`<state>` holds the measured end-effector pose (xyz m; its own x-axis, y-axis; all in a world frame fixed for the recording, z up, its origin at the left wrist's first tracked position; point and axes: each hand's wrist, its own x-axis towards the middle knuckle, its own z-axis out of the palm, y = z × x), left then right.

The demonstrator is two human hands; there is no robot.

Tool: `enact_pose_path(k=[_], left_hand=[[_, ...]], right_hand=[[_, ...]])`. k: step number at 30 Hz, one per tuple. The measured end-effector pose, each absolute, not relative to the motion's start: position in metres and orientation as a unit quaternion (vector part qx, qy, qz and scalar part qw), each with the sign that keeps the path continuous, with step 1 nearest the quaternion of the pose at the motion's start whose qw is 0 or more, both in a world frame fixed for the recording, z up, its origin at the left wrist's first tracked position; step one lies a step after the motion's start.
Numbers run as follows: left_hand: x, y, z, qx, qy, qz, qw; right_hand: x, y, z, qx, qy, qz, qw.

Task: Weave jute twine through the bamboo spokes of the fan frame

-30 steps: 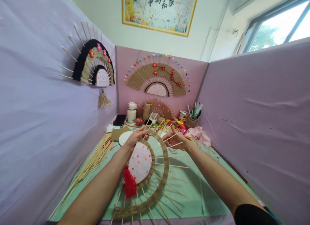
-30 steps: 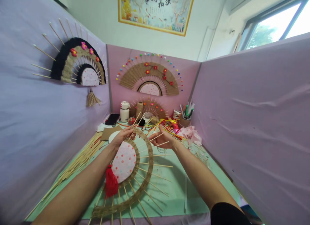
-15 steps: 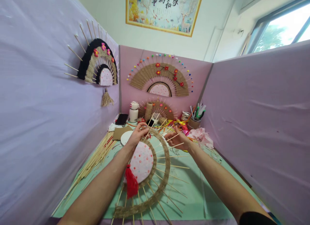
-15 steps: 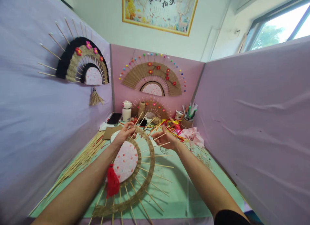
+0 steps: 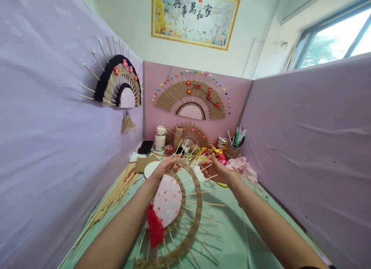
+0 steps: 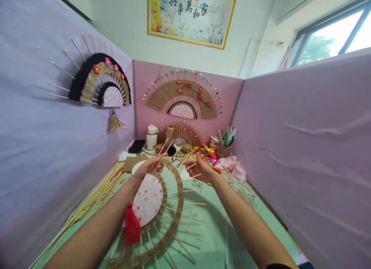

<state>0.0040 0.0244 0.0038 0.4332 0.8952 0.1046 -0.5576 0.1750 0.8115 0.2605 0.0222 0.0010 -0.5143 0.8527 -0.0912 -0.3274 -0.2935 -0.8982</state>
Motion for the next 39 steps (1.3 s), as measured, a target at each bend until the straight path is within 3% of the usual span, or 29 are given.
enact_pose_path(k=[8, 18, 31, 39], left_hand=[[-0.001, 0.023, 0.003, 0.408, 0.173, 0.468, 0.765], [-0.009, 0.010, 0.008, 0.377, 0.106, 0.380, 0.838], [-0.015, 0.019, 0.006, 0.277, 0.083, 0.473, 0.832], [-0.011, 0.016, 0.006, 0.260, 0.089, 0.484, 0.831]], right_hand=[[0.269, 0.030, 0.003, -0.298, -0.476, 0.705, 0.434], [0.270, 0.026, -0.011, -0.319, -0.495, 0.704, 0.398], [0.265, 0.027, -0.004, -0.326, -0.517, 0.711, 0.349], [0.277, 0.036, 0.004, -0.333, -0.490, 0.706, 0.387]])
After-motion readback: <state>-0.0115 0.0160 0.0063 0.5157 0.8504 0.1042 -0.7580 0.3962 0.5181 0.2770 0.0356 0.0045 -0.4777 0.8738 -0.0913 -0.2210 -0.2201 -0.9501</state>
